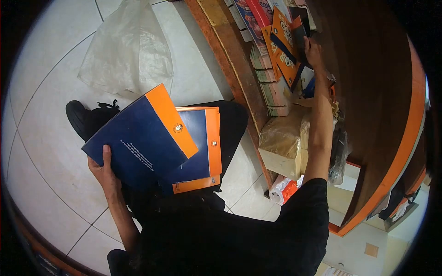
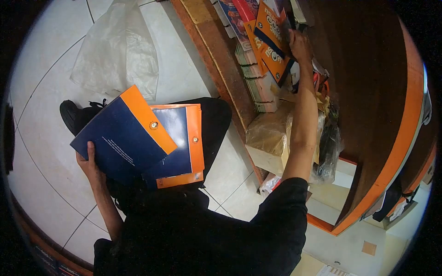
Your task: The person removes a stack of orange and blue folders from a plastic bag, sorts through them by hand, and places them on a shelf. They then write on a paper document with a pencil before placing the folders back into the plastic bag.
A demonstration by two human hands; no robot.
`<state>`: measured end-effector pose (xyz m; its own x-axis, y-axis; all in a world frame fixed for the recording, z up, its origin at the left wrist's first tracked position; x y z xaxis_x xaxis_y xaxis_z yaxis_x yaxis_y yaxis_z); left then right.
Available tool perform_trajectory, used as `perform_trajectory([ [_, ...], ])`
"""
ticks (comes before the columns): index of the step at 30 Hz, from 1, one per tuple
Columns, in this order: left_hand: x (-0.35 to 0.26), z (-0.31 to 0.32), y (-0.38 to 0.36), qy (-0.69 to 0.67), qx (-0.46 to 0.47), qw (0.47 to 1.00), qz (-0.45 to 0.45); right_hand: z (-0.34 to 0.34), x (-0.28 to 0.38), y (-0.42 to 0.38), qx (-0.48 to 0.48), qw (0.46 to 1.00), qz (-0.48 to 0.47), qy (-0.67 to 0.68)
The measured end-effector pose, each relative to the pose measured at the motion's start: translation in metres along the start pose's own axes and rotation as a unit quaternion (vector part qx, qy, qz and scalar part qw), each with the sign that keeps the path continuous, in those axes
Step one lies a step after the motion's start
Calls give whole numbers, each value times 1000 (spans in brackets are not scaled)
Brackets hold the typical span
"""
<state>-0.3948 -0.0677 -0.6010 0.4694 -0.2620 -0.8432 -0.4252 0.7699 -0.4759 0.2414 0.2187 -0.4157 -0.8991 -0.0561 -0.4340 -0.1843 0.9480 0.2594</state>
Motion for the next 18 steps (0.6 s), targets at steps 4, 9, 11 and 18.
perform_trajectory([
  [4,0,-1,-1,-1,5,1000,4,-10,4,-8,35,998,26,50],
  [9,-7,0,-7,6,19,1000,24,-25,19,-18,17,996,29,82],
  [11,-7,-2,-7,-9,28,999,23,-32,37,-24,23,992,21,119],
  [18,-23,5,-24,-53,26,998,38,-11,79,-54,39,997,-28,67],
])
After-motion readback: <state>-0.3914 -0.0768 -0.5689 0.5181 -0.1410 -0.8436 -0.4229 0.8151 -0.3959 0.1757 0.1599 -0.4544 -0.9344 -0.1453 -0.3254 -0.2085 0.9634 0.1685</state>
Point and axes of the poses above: each hand's wrist, its own y-axis towards the middle knuckle, its own z-axis out of the palm, x = y × z, the point moved 3 cm from there along y, towards the middle knuckle, and after that the axes turned 6 degrees about -y, right-handed, at the moved point
